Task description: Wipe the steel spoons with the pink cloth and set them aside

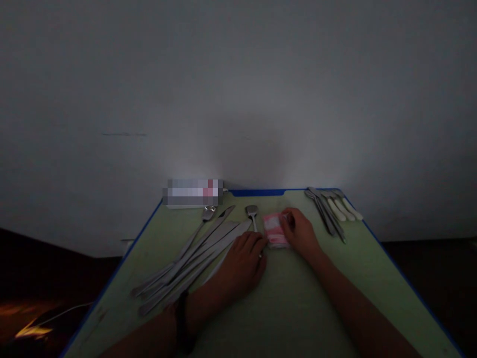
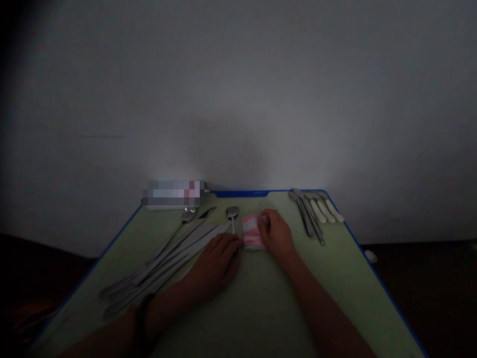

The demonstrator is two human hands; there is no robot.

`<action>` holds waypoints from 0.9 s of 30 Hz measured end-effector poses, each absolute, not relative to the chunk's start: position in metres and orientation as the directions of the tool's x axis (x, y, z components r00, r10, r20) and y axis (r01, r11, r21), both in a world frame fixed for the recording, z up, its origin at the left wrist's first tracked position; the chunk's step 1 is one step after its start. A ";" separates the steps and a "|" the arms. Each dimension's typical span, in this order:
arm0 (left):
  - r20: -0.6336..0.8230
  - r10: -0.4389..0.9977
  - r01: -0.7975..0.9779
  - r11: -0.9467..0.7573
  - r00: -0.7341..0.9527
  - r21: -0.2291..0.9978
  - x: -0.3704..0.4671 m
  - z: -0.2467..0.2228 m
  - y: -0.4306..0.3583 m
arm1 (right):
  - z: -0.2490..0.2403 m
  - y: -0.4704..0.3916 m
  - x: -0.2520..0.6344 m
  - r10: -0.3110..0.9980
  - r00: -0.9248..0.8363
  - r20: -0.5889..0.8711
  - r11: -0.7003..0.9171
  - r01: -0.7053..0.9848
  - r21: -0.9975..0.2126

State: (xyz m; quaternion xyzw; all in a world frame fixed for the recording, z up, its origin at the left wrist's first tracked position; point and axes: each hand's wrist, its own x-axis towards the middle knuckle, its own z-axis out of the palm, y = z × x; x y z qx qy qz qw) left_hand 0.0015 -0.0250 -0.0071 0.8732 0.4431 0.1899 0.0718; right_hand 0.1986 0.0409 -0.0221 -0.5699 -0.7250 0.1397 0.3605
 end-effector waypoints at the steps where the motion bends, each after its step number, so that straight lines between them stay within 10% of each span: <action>1: 0.264 0.816 0.765 -0.576 0.515 0.287 0.001 -0.007 -0.025 | -0.021 0.040 0.198 0.925 -0.099 0.366 0.320 0.721 -0.614; 10: 0.279 0.850 0.818 -0.514 0.446 0.259 -0.003 -0.014 -0.019 | -0.011 0.031 0.197 0.821 -0.336 0.462 0.555 0.660 -0.506; 27: 0.308 0.846 0.822 -0.512 0.434 0.247 -0.006 -0.011 -0.006 | -0.012 0.033 0.198 0.856 -0.394 0.333 0.515 0.698 -0.497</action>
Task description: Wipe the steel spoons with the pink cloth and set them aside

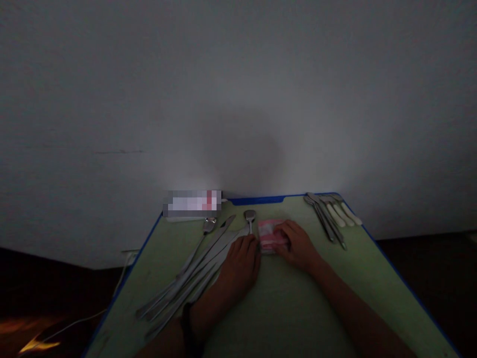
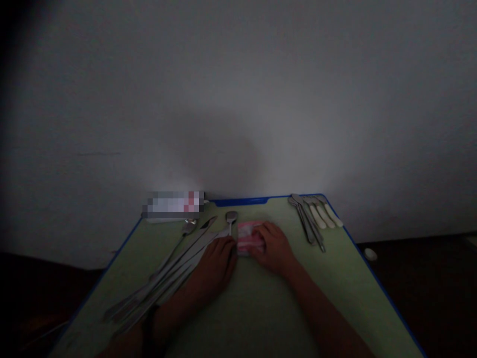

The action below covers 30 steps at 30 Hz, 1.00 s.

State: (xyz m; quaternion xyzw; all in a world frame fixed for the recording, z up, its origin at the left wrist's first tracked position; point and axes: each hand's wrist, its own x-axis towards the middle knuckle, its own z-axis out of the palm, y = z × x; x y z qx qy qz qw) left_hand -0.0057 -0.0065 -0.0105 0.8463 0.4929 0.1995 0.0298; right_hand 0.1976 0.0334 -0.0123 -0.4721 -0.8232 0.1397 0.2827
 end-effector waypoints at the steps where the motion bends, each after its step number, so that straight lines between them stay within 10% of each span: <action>1: 0.306 0.845 0.822 -0.515 0.439 0.243 -0.006 -0.011 -0.007 | -0.013 0.033 0.198 0.849 -0.418 0.324 0.528 0.698 -0.483; 12: 0.037 0.932 0.933 -0.360 0.359 0.022 0.016 -0.002 -0.013 | -0.028 0.044 0.202 0.906 -0.212 0.368 0.413 0.641 -0.647; 17: -0.057 0.956 0.957 -0.288 0.289 0.023 0.027 0.032 -0.003 | -0.019 0.043 0.206 0.954 0.049 0.296 0.219 0.560 -0.799; 30: -0.296 0.907 0.951 -0.256 0.298 0.172 0.010 0.042 0.023 | -0.015 0.042 0.209 0.984 0.049 0.172 0.135 0.427 -0.894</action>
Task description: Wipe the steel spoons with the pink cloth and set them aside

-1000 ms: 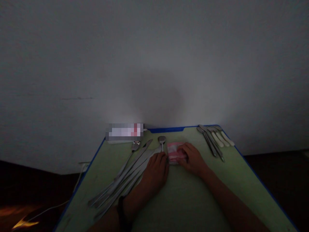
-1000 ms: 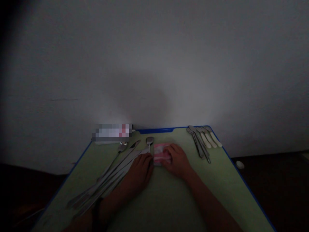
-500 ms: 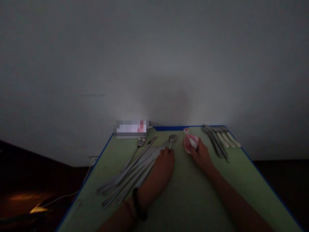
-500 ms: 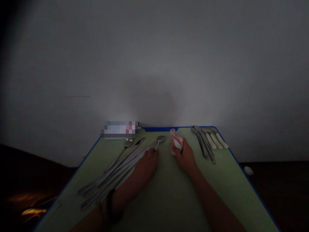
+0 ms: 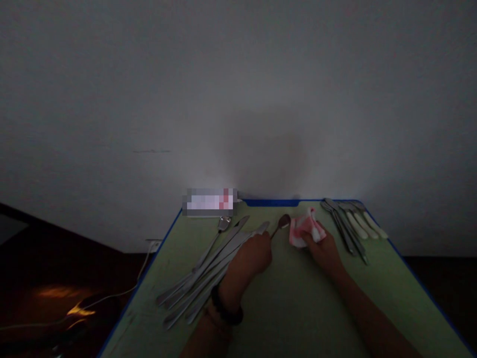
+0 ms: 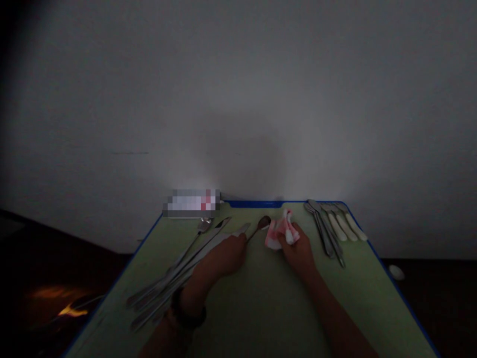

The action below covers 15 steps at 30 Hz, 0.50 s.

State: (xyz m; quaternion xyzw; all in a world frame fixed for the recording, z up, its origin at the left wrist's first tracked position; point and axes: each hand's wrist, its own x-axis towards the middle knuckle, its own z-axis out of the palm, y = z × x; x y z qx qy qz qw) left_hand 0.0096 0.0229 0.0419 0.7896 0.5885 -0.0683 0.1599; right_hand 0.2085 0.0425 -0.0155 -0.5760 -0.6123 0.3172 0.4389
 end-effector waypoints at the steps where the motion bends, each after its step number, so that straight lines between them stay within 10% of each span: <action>1: -0.322 0.887 0.940 -0.280 0.331 0.196 0.003 0.046 0.024 | -0.016 0.043 0.209 0.988 0.067 0.136 0.099 0.399 -0.912; 9: -0.286 0.876 0.901 -0.295 0.388 0.316 -0.033 0.098 0.016 | -0.005 0.044 0.213 0.983 0.181 0.008 -0.034 0.224 -0.974; 15: -0.102 0.953 0.865 -0.209 0.285 0.457 -0.047 0.117 0.014 | 0.054 0.050 0.205 0.938 0.165 0.306 0.208 0.441 -0.873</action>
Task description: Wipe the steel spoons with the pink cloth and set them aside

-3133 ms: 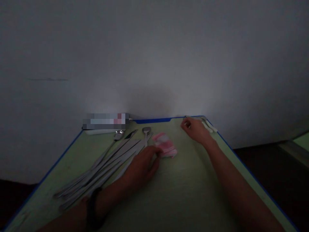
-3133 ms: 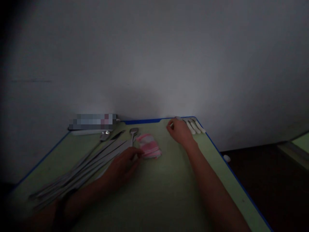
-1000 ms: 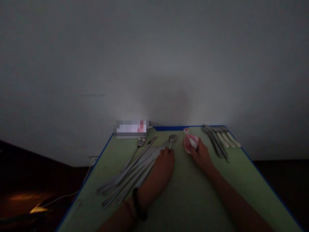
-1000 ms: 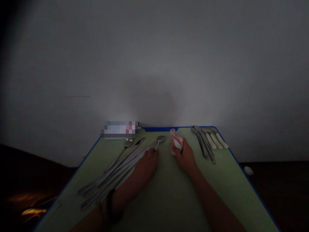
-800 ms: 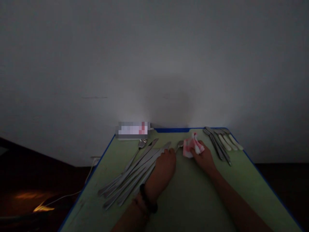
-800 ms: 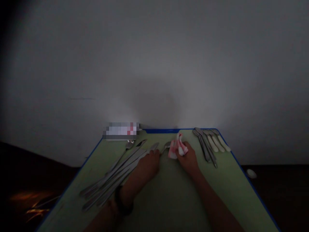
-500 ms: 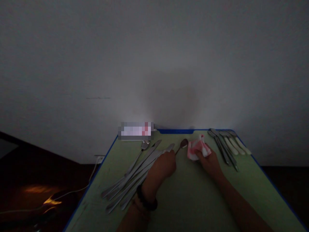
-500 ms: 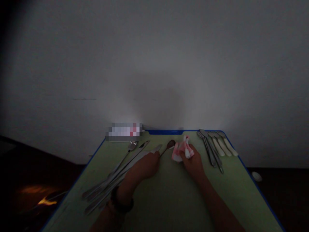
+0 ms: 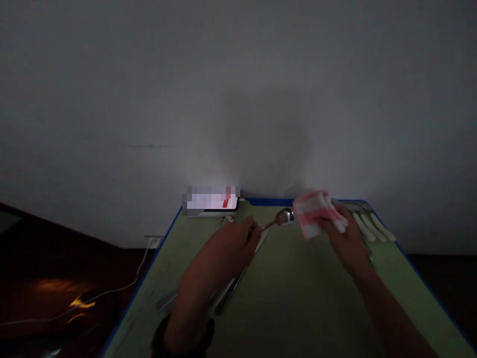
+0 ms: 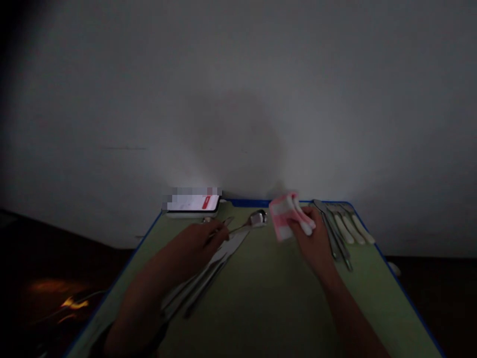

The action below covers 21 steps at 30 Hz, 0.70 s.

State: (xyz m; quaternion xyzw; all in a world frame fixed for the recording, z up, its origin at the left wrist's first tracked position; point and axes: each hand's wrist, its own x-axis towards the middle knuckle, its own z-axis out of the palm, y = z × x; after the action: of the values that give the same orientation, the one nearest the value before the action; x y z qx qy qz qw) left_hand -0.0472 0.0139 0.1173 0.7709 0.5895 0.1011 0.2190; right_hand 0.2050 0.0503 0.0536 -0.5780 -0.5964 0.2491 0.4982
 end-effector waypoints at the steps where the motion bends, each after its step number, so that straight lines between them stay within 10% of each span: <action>1: -0.093 0.957 0.865 -0.204 0.276 0.458 -0.048 0.120 0.013 | 0.066 0.053 0.204 0.929 0.159 0.336 0.230 0.462 -0.856; 21: 0.157 0.974 0.770 -0.226 0.164 0.596 -0.029 0.157 -0.010 | 0.141 0.017 0.169 0.948 -0.118 0.295 0.302 0.054 -0.952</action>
State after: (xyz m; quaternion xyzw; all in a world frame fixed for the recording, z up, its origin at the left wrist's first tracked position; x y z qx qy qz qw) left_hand -0.0291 -0.0102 0.1568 0.7379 0.5909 0.2620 0.1941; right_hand 0.1690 0.0172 0.1413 -0.4082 -0.6138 0.4268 0.5238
